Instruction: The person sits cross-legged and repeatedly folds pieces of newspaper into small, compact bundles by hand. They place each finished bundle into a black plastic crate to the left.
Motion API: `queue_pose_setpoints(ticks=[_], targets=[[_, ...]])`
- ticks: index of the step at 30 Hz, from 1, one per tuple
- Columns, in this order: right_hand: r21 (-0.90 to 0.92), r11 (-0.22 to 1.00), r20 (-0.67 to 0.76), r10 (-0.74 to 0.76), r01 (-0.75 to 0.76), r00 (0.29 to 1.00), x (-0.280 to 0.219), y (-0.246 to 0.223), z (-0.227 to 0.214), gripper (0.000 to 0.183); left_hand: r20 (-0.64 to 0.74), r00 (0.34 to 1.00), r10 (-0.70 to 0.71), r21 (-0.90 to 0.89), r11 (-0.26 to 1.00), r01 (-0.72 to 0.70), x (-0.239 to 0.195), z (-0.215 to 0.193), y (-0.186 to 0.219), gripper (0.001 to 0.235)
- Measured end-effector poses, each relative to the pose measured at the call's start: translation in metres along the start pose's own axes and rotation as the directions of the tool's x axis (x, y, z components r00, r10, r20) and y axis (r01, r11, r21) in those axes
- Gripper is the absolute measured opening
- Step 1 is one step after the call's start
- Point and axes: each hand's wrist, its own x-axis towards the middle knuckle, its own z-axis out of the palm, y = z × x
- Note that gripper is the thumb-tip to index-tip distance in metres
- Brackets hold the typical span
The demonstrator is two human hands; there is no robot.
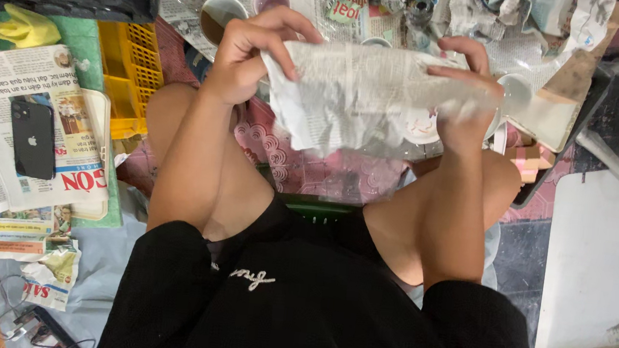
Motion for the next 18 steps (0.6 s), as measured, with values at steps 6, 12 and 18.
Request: queue_pose_setpoints(ticks=[6, 12, 18], targets=[[0.026, 0.997, 0.044, 0.076, -0.077, 0.996, -0.005, -0.003, -0.006, 0.020, 0.015, 0.999, 0.048, -0.091, 0.995, -0.046, 0.004, 0.001, 0.014, 0.034], [0.047, 0.984, 0.104, 0.165, -0.171, 0.981, -0.001, -0.024, -0.008, 0.026, -0.151, 0.988, -0.025, 0.151, 0.987, 0.048, 0.004, 0.006, 0.006, 0.026], [-0.012, 0.988, 0.191, 0.151, -0.151, 0.970, 0.011, -0.031, -0.010, 0.041, -0.176, 0.984, 0.005, 0.164, 0.986, 0.024, 0.005, 0.012, 0.009, 0.067]])
